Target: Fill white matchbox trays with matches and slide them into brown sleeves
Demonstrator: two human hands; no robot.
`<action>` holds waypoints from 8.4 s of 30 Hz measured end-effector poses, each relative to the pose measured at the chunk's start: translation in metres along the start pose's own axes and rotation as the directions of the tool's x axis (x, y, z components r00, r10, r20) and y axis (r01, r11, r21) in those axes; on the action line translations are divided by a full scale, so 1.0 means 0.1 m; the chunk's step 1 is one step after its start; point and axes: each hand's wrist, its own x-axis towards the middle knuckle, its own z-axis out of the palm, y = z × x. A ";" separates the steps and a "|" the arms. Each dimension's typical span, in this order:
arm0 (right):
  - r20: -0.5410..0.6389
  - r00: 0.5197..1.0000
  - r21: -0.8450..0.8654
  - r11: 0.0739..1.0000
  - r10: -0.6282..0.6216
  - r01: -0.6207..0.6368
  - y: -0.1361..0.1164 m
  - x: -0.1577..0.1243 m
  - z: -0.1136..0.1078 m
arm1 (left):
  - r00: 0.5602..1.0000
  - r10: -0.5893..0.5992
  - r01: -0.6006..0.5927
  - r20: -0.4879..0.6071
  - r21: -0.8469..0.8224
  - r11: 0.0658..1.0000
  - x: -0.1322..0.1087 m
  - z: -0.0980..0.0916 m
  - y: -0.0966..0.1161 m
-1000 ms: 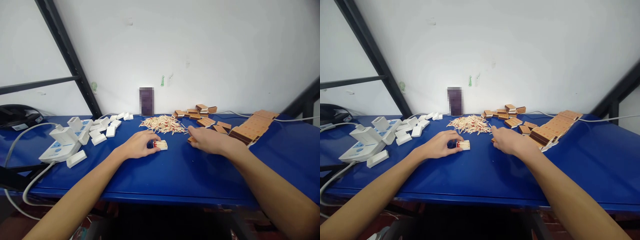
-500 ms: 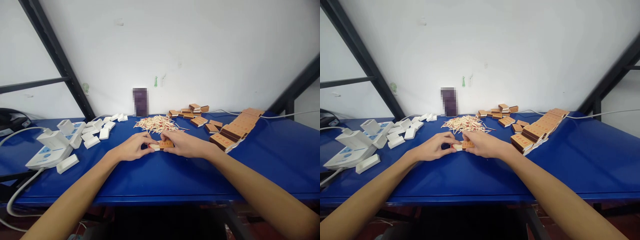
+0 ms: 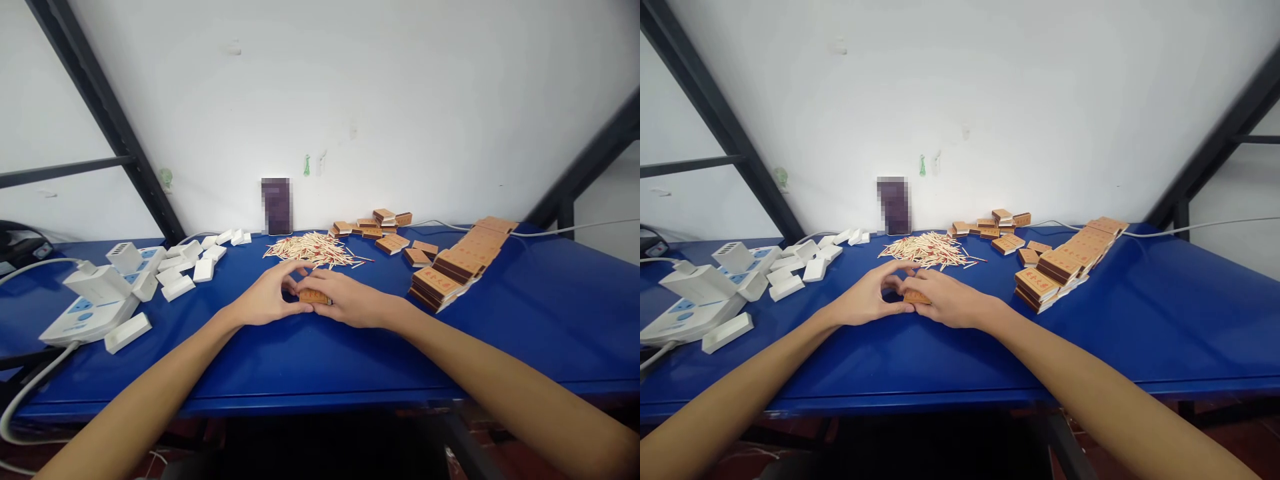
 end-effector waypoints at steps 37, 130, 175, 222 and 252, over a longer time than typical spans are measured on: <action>-0.251 0.907 -0.684 0.601 0.339 -0.414 -0.04 -1.22 -0.76 | 0.991 0.114 -0.071 -0.063 0.473 0.878 0.02 -0.11 -0.09; -0.384 0.888 -0.424 0.806 0.252 -0.413 0.46 0.20 -0.34 | 0.997 -0.044 0.051 -0.070 0.101 0.994 0.03 -0.24 -0.14; -0.283 0.940 -0.092 0.971 0.188 -0.221 0.23 0.06 -0.19 | 0.987 -0.124 0.153 -0.106 0.339 0.928 0.01 -0.22 -0.23; -0.261 0.934 -0.124 0.952 0.242 -0.281 0.42 0.11 0.03 | 0.999 0.044 -0.038 0.000 0.525 0.850 0.10 -0.16 -0.29; -0.224 0.966 -0.192 0.966 0.130 -0.175 0.38 0.11 0.08 | 1.000 -0.027 0.021 0.002 0.557 0.830 0.09 -0.17 -0.30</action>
